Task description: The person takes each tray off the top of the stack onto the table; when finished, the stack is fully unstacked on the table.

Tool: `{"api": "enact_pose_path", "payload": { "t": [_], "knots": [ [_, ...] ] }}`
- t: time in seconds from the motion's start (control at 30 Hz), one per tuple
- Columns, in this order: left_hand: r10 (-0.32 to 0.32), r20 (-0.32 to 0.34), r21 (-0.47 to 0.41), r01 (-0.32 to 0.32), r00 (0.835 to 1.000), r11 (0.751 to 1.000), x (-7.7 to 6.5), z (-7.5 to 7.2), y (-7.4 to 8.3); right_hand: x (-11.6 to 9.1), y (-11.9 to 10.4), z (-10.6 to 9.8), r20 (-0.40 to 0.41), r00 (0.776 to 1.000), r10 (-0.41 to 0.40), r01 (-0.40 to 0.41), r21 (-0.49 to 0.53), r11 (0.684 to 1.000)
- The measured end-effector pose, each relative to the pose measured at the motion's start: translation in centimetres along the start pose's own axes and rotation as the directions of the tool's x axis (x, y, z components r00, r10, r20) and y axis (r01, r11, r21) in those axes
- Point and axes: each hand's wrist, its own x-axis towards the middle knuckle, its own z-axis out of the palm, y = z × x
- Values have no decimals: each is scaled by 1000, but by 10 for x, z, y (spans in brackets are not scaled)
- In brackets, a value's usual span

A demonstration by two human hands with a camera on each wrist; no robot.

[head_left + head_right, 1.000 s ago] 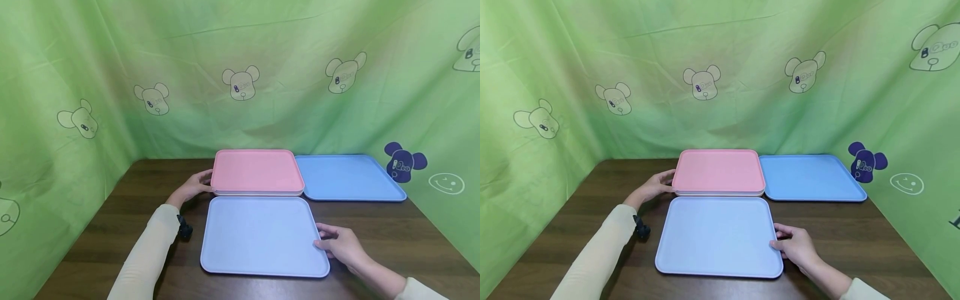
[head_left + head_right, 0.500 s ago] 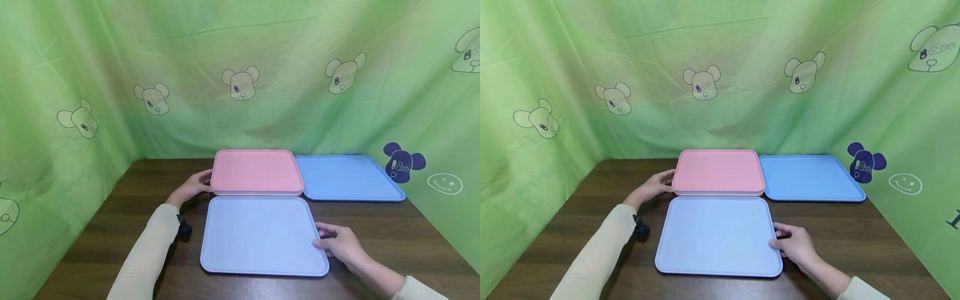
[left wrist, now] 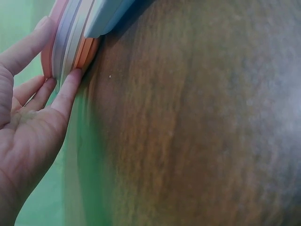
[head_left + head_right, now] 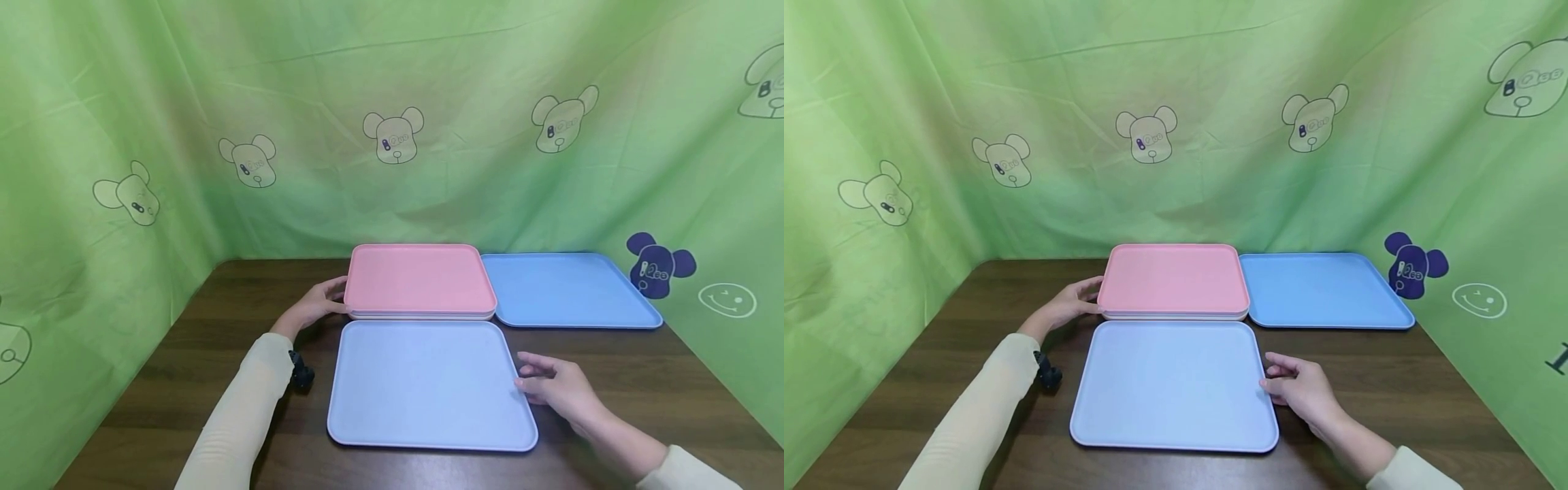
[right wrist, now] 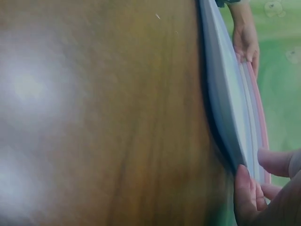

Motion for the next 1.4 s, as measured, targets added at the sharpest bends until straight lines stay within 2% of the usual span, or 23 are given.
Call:
{"api": "enact_pose_path", "payload": {
  "t": [0.27, 0.57, 0.9, 1.13, 1.4],
  "knots": [
    [-1, 0, 11, 1, 1000, 1000, -1, -1, 1, 15, -6, -8, 56, 995, -80, 78, 33, 996],
    [-1, 1, 26, 1, 1000, 1000, -2, -1, 2, 46, -14, -21, 103, 984, -143, 141, 19, 990],
    [1, 10, 11, -1, 1000, 1000, 1, -2, -1, 88, -25, -31, 44, 956, -290, 285, 90, 954],
    [-7, 8, 7, 7, 1000, 1000, 2, -2, -2, 119, -37, -32, -4, 951, -308, 307, 105, 946],
    [9, 25, 11, -9, 1000, 1000, 4, -2, -3, 148, -42, -32, -6, 963, -270, 269, 111, 957]
  ]
}}
